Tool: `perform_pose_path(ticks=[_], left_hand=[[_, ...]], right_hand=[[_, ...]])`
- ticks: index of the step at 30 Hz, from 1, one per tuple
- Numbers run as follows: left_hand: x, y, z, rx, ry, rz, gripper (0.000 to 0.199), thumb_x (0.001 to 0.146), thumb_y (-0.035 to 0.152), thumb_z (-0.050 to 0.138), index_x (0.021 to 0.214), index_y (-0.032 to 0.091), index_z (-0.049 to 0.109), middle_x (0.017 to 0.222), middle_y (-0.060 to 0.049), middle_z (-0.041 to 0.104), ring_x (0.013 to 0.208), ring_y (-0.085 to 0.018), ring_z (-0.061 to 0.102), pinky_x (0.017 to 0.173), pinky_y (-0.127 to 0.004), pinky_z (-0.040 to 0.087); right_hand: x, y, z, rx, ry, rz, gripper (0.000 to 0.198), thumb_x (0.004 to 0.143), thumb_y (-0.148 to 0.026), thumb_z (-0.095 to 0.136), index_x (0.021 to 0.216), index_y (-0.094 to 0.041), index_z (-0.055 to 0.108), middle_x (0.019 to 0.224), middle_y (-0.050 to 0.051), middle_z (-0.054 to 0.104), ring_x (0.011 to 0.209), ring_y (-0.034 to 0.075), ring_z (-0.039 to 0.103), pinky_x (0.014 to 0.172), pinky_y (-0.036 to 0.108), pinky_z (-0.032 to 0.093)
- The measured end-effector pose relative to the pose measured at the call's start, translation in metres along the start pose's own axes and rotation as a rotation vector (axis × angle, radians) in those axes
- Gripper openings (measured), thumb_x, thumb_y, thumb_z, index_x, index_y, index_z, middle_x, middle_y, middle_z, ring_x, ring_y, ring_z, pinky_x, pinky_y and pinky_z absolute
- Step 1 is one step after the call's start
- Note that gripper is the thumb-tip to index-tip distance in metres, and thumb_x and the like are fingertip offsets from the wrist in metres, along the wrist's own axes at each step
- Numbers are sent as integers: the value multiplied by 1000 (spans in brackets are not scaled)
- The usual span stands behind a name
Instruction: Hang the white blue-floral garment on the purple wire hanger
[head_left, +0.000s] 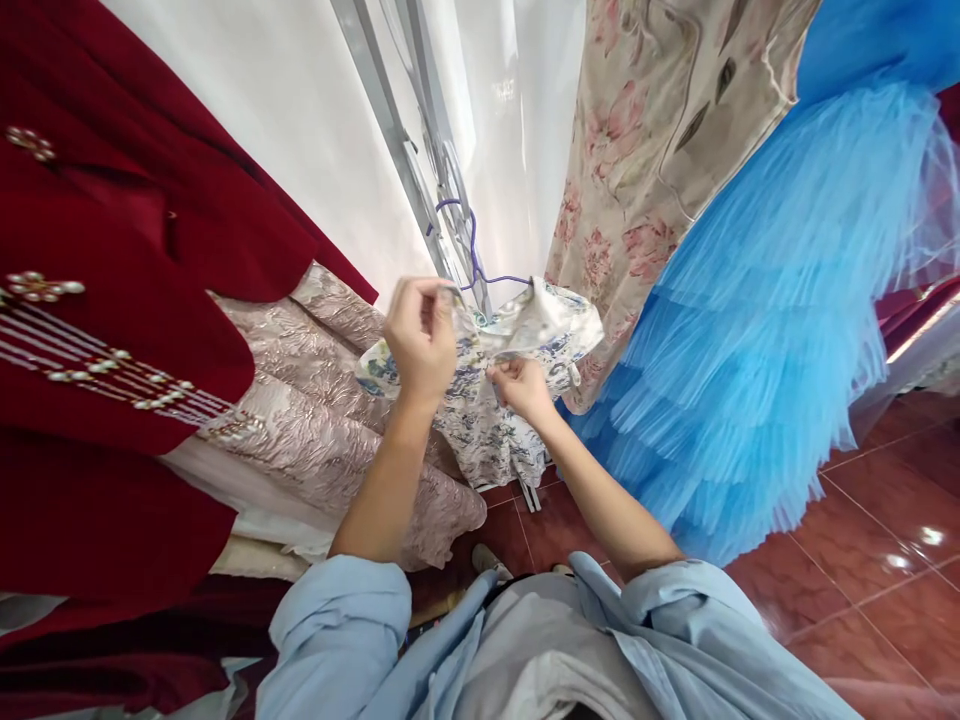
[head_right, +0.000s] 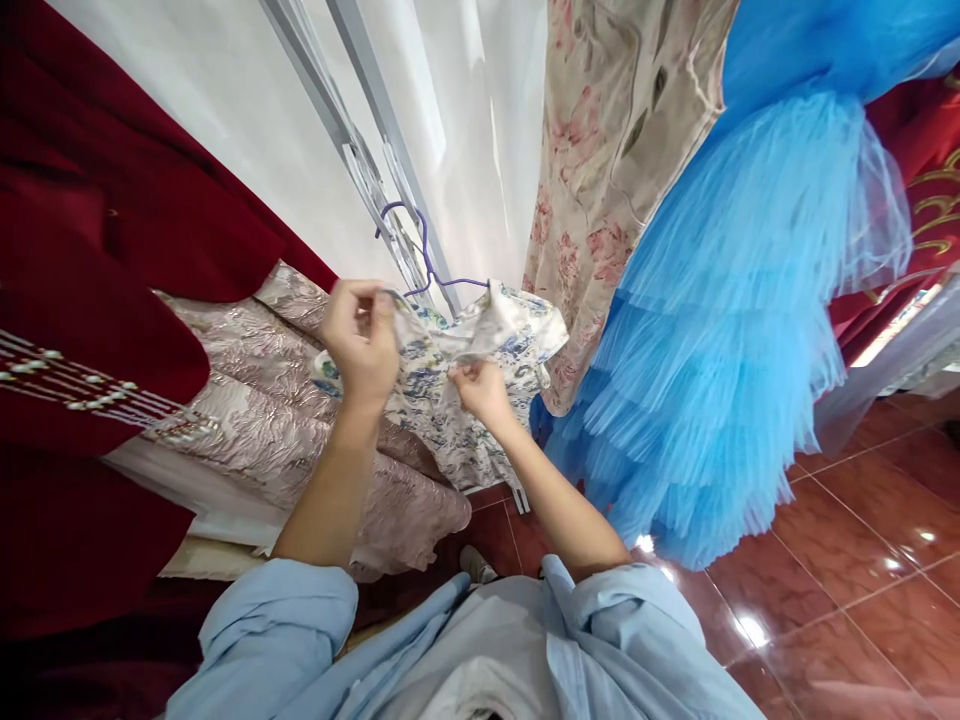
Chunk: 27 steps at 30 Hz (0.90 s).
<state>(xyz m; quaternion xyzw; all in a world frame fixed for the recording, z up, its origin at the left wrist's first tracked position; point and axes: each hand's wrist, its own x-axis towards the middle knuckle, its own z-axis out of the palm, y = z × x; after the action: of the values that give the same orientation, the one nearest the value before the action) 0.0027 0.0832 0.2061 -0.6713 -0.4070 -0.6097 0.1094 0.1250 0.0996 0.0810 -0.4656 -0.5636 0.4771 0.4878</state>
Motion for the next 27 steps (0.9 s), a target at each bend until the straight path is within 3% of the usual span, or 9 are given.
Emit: perform_pose_path(ticks=[3, 5, 9, 12, 15, 17, 20, 23, 27], left_hand=[[21, -13, -21, -39, 91, -39, 14, 101, 25, 54, 98, 16, 63, 93, -5, 64, 85, -14, 59, 73, -26, 46], [32, -40, -45, -78, 106, -94, 13, 99, 23, 56, 92, 14, 63, 88, -5, 62, 82, -12, 57, 74, -25, 46], [30, -113, -107, -308, 282, -482, 23, 95, 30, 57, 80, 18, 45, 68, 4, 39, 59, -8, 37, 71, -26, 48], [4, -126, -131, -339, 235, -691, 40, 88, 51, 64, 87, 20, 39, 73, 5, 37, 64, -9, 40, 79, -34, 52], [-32, -85, -110, -104, 59, -564, 50, 84, 60, 66, 110, 21, 46, 111, -9, 55, 100, -21, 55, 96, -43, 50], [-52, -50, -82, 158, -9, -360, 69, 80, 52, 75, 132, 20, 44, 140, -16, 46, 131, -31, 44, 114, -50, 36], [-66, -24, -47, 387, -30, -261, 85, 75, 30, 79, 148, 17, 37, 155, -20, 33, 149, -37, 25, 125, -53, 18], [-70, -41, -43, 340, 3, -318, 64, 81, 11, 58, 144, 14, 48, 152, -20, 43, 148, -31, 34, 126, -45, 22], [-78, -79, -64, 96, 113, -546, 40, 79, 12, 46, 111, 13, 70, 121, -13, 70, 125, -26, 61, 116, -39, 42]], right_hand=[[-25, 62, 0, -183, 2, 91, 26, 81, -36, 61, 63, -19, 56, 44, -3, 53, 43, 13, 51, 50, 23, 38], [-51, 103, -5, -192, 19, 214, 27, 81, -40, 62, 63, -20, 55, 44, -3, 52, 43, 13, 51, 48, 23, 36], [-100, 155, -20, -114, 27, 295, 34, 80, -51, 60, 66, -21, 52, 47, -1, 53, 41, 14, 50, 45, 25, 36], [-120, 171, -25, -17, -3, 278, 37, 80, -56, 58, 70, -21, 52, 49, -3, 51, 40, 13, 47, 44, 25, 37], [-129, 179, -22, 79, -83, 268, 38, 79, -58, 62, 74, -20, 55, 51, -4, 50, 41, 12, 45, 43, 24, 35], [-133, 182, -20, 100, -143, 254, 38, 79, -56, 64, 75, -20, 56, 52, -4, 51, 42, 11, 44, 43, 23, 33], [-142, 185, -19, 85, -213, 238, 35, 81, -53, 63, 73, -20, 54, 50, -6, 49, 42, 10, 43, 45, 22, 31], [-157, 187, -24, 38, -249, 239, 32, 84, -50, 60, 76, -19, 56, 49, -6, 50, 41, 11, 45, 46, 23, 33], [-174, 184, -31, 23, -301, 187, 26, 87, -44, 61, 80, -19, 58, 51, -6, 50, 45, 11, 45, 49, 23, 33]])
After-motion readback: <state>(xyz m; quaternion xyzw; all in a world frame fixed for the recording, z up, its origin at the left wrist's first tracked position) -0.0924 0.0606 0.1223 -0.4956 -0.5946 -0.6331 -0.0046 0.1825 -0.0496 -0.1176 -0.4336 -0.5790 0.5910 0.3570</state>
